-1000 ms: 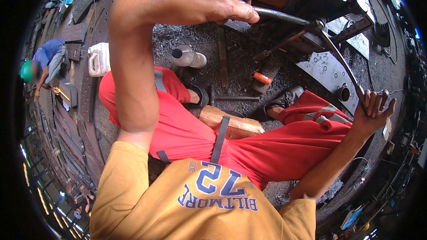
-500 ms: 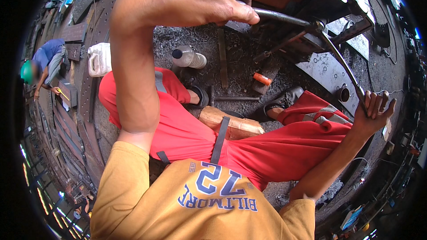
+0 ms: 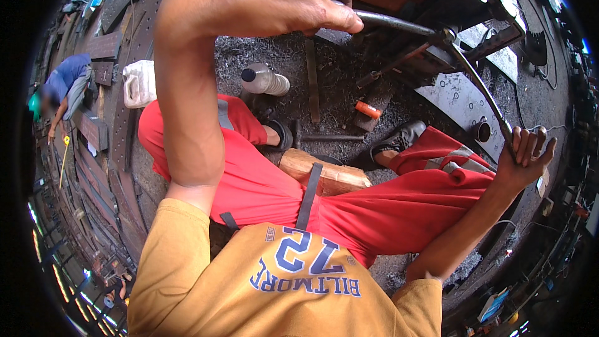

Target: The person sits on the workshop floor and repeatedly fills a plastic bottle with liquid from a metal spout attached to a machine. The person holds the bottle under the spout, waits for it to fill, then sets it down and repeats the process.

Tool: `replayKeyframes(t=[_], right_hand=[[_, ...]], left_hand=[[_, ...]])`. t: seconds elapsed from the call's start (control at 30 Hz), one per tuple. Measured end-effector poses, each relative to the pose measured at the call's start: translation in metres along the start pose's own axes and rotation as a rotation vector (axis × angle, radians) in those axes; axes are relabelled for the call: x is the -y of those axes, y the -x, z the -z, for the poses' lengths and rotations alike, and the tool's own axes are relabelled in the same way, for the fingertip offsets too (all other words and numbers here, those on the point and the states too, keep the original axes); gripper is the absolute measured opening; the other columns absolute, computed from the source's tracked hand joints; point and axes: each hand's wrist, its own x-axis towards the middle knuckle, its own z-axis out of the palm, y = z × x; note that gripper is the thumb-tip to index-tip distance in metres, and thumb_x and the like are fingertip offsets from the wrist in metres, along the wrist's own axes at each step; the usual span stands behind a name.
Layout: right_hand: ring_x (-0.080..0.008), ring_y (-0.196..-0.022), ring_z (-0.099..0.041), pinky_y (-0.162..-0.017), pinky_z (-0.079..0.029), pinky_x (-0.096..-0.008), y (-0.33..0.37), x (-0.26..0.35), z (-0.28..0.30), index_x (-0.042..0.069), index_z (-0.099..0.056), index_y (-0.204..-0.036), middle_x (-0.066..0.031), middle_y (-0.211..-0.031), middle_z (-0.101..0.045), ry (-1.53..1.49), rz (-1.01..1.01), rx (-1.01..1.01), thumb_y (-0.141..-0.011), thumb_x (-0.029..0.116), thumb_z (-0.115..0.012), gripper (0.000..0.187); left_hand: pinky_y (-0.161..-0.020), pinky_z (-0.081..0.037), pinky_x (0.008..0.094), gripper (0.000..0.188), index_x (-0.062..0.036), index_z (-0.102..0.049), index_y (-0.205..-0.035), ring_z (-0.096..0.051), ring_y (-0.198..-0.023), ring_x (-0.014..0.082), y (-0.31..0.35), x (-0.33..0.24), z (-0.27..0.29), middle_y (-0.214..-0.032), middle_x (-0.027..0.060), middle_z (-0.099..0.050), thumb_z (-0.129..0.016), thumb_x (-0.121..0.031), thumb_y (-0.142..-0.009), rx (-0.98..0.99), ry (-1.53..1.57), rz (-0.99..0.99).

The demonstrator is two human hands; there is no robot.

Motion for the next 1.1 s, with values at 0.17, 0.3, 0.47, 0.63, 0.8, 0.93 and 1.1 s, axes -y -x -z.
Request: replayKeyframes(t=[0.17,0.3,0.47,0.63,0.8,0.93,1.1], right_hand=[[-0.0073,-0.042,-0.021,-0.056,-0.028,-0.0267,-0.002,0.001,0.005,0.007,-0.053,-0.08,0.0028,-0.045,-0.027,-0.012,-0.017,0.056,-0.11,0.035,-0.05,0.041],[-0.0074,-0.043,-0.021,-0.057,-0.028,-0.0274,0.001,0.0,-0.003,0.009,-0.05,-0.077,0.0027,-0.045,-0.027,0.025,-0.009,-0.004,-0.11,0.035,-0.049,0.042],[-0.0079,-0.043,-0.021,-0.057,-0.028,-0.0273,-0.001,0.003,0.01,0.009,-0.05,-0.077,0.0026,-0.046,-0.026,-0.025,-0.027,0.104,-0.11,0.036,-0.049,0.042],[-0.008,-0.044,-0.021,-0.057,-0.027,-0.0267,0.0,0.005,0.005,0.01,-0.049,-0.076,0.0028,-0.046,-0.026,0.005,-0.018,0.029,-0.109,0.035,-0.05,0.042],[-0.0082,-0.046,-0.021,-0.057,-0.026,-0.0282,-0.007,0.002,0.012,0.005,-0.058,-0.085,0.0021,-0.048,-0.028,-0.051,-0.042,0.179,-0.109,0.035,-0.052,0.038],[-0.0163,-0.066,-0.043,-0.072,-0.039,-0.0374,-0.032,0.006,0.057,0.004,-0.062,-0.103,-0.0045,-0.072,-0.048,0.159,0.002,0.128,-0.105,0.031,-0.057,0.028],[-0.0285,-0.1,-0.059,-0.092,-0.048,-0.0506,-0.041,0.035,0.161,0.006,-0.057,-0.128,-0.0114,-0.11,-0.063,1.207,0.597,0.057,-0.1,0.022,-0.063,0.033]], left_hand=[[-0.066,-0.056,0.0416,0.034,0.0074,-0.072,-0.088,-0.07,-0.071,0.0337,-0.013,-0.005,0.014,-0.078,0.0247,-0.068,-0.064,-0.025,-0.096,0.193,0.06,0.133],[-0.065,-0.056,0.0412,0.034,0.0078,-0.072,-0.089,-0.069,-0.07,0.0332,-0.018,-0.014,0.013,-0.077,0.025,-0.068,-0.064,-0.025,-0.096,0.243,0.046,0.276],[-0.066,-0.056,0.0415,0.034,0.0072,-0.072,-0.091,-0.069,-0.071,0.034,-0.003,-0.002,0.012,-0.079,0.0246,-0.069,-0.064,-0.026,-0.096,0.114,0.079,0.076],[-0.07,-0.056,0.0424,0.035,0.0062,-0.072,-0.092,-0.07,-0.077,0.036,-0.016,-0.009,0.008,-0.082,0.0244,-0.069,-0.065,-0.028,-0.097,0.145,-0.001,0.144],[-0.073,-0.056,0.0426,0.036,0.0057,-0.072,-0.093,-0.071,-0.081,0.0371,0.0,0.008,-0.009,-0.083,0.0245,-0.07,-0.066,-0.03,-0.096,-0.101,-0.062,-0.07],[-0.065,-0.048,0.0359,0.03,-0.0064,-0.07,-0.097,-0.063,-0.074,0.0255,0.001,0.081,-0.057,-0.084,0.0093,-0.068,-0.073,-0.036,-0.094,-0.364,0.134,-0.372],[-0.064,-0.055,0.0371,0.018,-0.0151,-0.077,-0.083,-0.072,-0.075,0.0184,-0.062,0.047,-0.075,-0.079,0.0025,-0.075,-0.074,-0.032,-0.081,-0.146,0.029,-0.12]])
